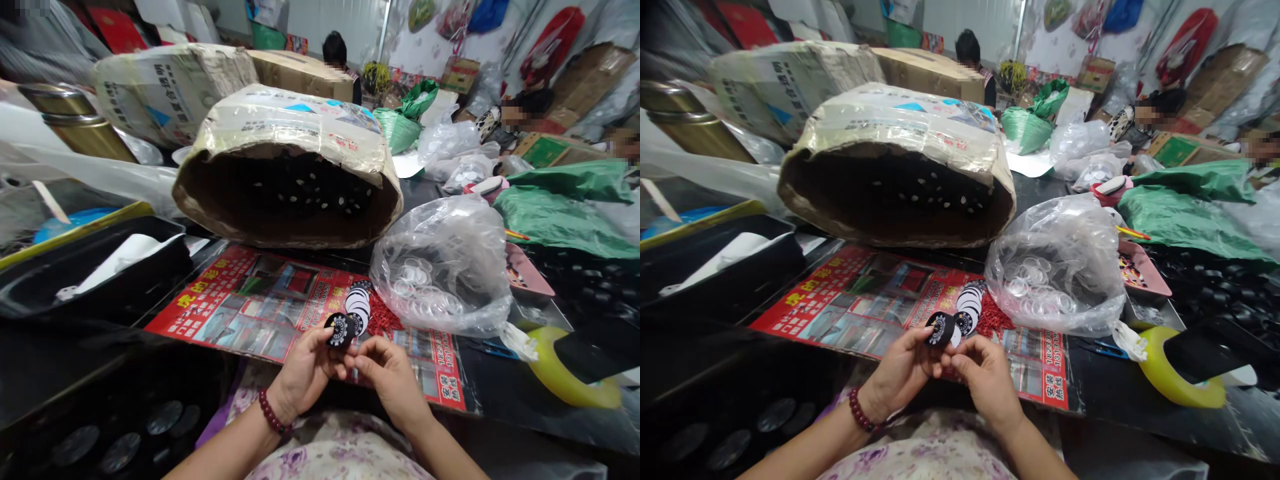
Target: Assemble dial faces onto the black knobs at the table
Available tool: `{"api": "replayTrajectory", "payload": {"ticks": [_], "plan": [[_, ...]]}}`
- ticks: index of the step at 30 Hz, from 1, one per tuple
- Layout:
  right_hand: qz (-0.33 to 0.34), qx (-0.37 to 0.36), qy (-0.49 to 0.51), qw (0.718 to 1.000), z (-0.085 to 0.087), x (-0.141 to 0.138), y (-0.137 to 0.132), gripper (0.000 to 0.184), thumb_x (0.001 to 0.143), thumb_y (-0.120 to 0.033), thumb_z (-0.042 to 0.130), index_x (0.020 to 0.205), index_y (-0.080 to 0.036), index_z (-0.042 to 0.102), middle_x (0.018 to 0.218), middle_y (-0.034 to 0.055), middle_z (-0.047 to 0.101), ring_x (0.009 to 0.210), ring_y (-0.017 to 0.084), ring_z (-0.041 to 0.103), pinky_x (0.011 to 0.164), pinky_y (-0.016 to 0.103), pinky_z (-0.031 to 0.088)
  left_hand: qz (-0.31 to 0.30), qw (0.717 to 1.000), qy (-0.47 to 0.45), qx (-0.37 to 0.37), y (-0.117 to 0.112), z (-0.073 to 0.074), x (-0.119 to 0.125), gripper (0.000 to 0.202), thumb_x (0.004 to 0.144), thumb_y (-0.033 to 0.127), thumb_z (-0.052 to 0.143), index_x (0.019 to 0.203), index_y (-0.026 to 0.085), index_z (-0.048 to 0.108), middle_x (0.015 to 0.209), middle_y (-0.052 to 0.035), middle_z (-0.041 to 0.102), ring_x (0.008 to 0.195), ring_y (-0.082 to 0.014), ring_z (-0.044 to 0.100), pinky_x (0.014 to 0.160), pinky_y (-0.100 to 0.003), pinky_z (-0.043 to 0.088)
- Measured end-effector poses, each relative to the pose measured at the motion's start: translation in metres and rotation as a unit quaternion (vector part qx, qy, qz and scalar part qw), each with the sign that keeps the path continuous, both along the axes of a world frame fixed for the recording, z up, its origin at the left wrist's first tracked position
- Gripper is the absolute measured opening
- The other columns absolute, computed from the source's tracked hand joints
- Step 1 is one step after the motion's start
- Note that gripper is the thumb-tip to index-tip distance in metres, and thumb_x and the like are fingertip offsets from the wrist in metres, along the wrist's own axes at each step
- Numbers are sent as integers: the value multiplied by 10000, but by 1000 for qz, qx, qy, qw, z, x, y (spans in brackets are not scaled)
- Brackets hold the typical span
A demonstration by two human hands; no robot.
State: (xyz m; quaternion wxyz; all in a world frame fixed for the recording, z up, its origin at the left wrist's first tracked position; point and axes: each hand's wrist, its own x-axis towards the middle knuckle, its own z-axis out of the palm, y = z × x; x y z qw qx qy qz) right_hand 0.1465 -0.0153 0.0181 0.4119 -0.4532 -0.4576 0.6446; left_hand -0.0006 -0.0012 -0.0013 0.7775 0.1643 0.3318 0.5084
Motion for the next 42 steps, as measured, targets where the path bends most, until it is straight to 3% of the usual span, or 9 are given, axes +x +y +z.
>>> {"api": "replayTrajectory", "payload": {"ticks": [2, 6, 10, 21, 23, 27, 31, 38, 42], "plan": [[-31, 74, -93, 992, 3, 3, 2, 134, 767, -282, 638, 705, -182, 575, 720, 3, 610, 682, 149, 557, 633, 262, 421, 12, 998, 56, 5, 1, 2, 2, 181, 775, 229, 575, 926, 130, 564, 665, -60, 689, 438, -146, 625, 310, -171, 439], [-34, 253, -255, 933, 7, 3, 8, 89, 816, -168, 545, 755, -186, 607, 949, 56, 581, 901, 189, 549, 805, 317, 421, -19, 992, 119, 33, 0, 3, 7, 421, 745, 203, 619, 1141, 157, 484, 590, 2, 640, 417, -142, 611, 292, -160, 430], [-24, 313, -299, 901, 2, -2, 11, 160, 829, -95, 478, 818, -200, 598, 1095, 84, 540, 1058, 213, 504, 904, 366, 401, -44, 990, 118, 58, -3, 2, 9, 471, 746, 191, 618, 1189, 158, 460, 631, -2, 644, 445, -137, 621, 314, -168, 460], [-37, 277, -276, 920, -4, -4, 12, 137, 811, -108, 475, 766, -189, 577, 1016, 73, 553, 947, 189, 551, 776, 297, 457, -54, 986, 141, 65, -6, 1, 11, 412, 778, 275, 619, 1150, 155, 489, 629, 15, 625, 428, -122, 608, 309, -163, 455], [-58, 245, -256, 933, -7, -4, 13, 92, 778, -119, 513, 816, -198, 543, 953, 49, 565, 893, 180, 560, 770, 300, 457, -52, 986, 145, 64, -5, 1, 11, 418, 770, 270, 624, 1145, 151, 484, 621, 21, 620, 412, -117, 598, 305, -164, 451], [-77, 122, -133, 981, -13, -8, 15, 328, 722, -161, 577, 1008, -229, 434, 901, 6, 559, 835, 155, 577, 749, 289, 476, -49, 985, 152, 64, -5, 1, 10, 382, 766, 268, 623, 1107, 145, 504, 557, 40, 600, 372, -105, 563, 302, -165, 444], [-86, 69, -35, 993, -15, -16, 14, 301, 709, -168, 572, 955, -244, 418, 856, -15, 532, 801, 130, 555, 692, 240, 470, -39, 985, 158, 54, -7, -3, 10, 362, 767, 283, 616, 1088, 142, 527, 492, 48, 584, 326, -99, 521, 281, -161, 415], [-114, 57, -34, 991, -20, -23, 14, 202, 725, -166, 564, 852, -231, 420, 767, -43, 498, 697, 116, 523, 626, 223, 435, -12, 985, 168, 33, -5, -4, 10, 337, 757, 295, 620, 1046, 135, 558, 428, 58, 547, 296, -102, 498, 259, -154, 385], [-72, 120, -125, 982, -16, -10, 13, 162, 773, -195, 565, 901, -215, 469, 823, -8, 551, 741, 145, 550, 670, 268, 459, -67, 990, 123, 34, -3, -1, 5, 349, 752, 322, 655, 1038, 148, 560, 582, 16, 616, 348, -103, 561, 284, -157, 422]]}}
